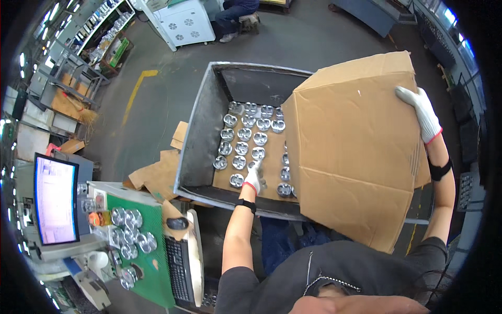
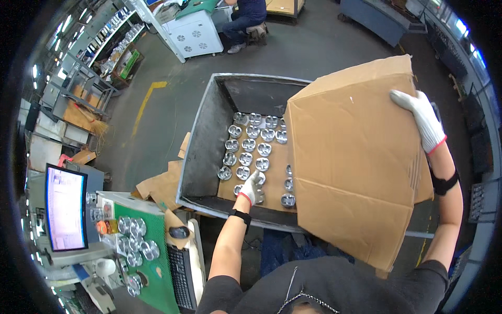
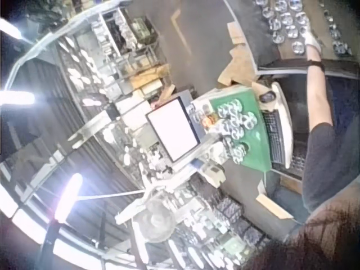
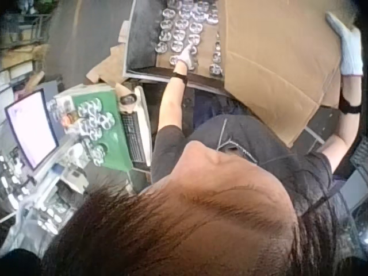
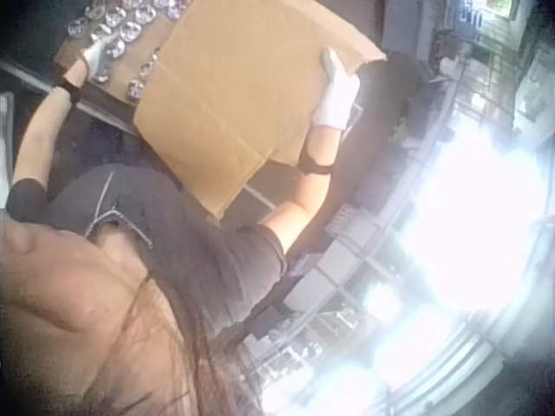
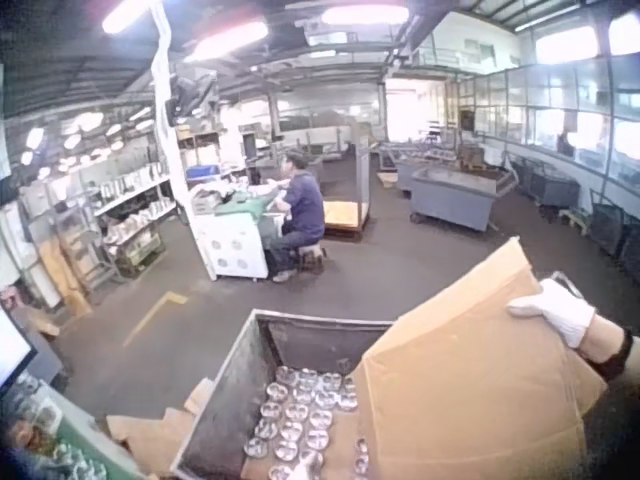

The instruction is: The worker takes engine pistons from a green textured mat, places them into a metal bin, and then lines the bin with cardboard sheets.

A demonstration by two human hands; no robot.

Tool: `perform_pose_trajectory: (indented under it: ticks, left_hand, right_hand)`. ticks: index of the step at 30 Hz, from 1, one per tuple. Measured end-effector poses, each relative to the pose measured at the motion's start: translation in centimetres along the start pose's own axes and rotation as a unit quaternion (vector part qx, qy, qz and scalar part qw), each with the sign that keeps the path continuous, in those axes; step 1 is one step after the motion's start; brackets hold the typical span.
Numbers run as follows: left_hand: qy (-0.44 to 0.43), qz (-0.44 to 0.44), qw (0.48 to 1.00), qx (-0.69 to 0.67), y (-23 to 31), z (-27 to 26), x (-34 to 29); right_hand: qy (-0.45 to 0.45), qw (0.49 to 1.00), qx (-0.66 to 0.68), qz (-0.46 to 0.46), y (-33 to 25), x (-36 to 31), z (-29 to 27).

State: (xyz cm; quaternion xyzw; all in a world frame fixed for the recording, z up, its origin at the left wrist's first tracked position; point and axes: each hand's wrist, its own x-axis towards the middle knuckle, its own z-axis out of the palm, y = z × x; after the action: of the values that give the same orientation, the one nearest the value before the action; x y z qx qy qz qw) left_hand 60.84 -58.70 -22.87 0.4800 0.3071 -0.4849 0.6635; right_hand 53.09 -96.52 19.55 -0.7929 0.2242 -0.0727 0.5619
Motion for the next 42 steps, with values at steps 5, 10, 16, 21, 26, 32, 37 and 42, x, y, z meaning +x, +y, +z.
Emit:
perform_pose_trajectory:
  ticks: [5,10,16,21,26,32,37,42]
  left_hand:
    - [0.119,-0.099,0.988,-0.028,2.8,-9.0,4.8]
    - [0.028,-0.048,0.99,-0.13,5.9,-13.8,5.9]
    - [-0.063,0.194,0.943,-0.262,4.7,-25.0,9.3]
    - [-0.052,0.172,0.89,-0.419,9.2,-19.8,5.9]
    - [0.034,0.079,0.953,-0.289,5.3,-20.4,10.6]
    - [0.069,0.104,0.968,-0.219,2.9,-16.7,11.7]
    - [0.107,0.135,0.955,-0.24,5.2,-14.3,6.0]
    - [0.139,0.214,0.947,-0.196,8.5,-13.3,-1.0]
  right_hand:
    - [0.063,0.993,0.102,0.017,-1.6,4.1,5.5]
    - [0.108,0.971,0.206,0.056,2.6,7.0,4.8]
    - [0.063,0.975,0.155,0.145,15.1,10.1,3.8]
    - [0.073,0.967,0.112,0.215,25.5,11.1,1.8]
    - [0.006,0.951,0.128,0.281,33.1,10.4,2.8]
    - [0.03,0.948,0.092,0.304,35.1,9.6,2.0]
    - [0.056,0.953,0.13,0.268,35.1,9.5,-0.3]
    - [0.064,0.953,0.202,0.217,33.9,10.6,0.3]
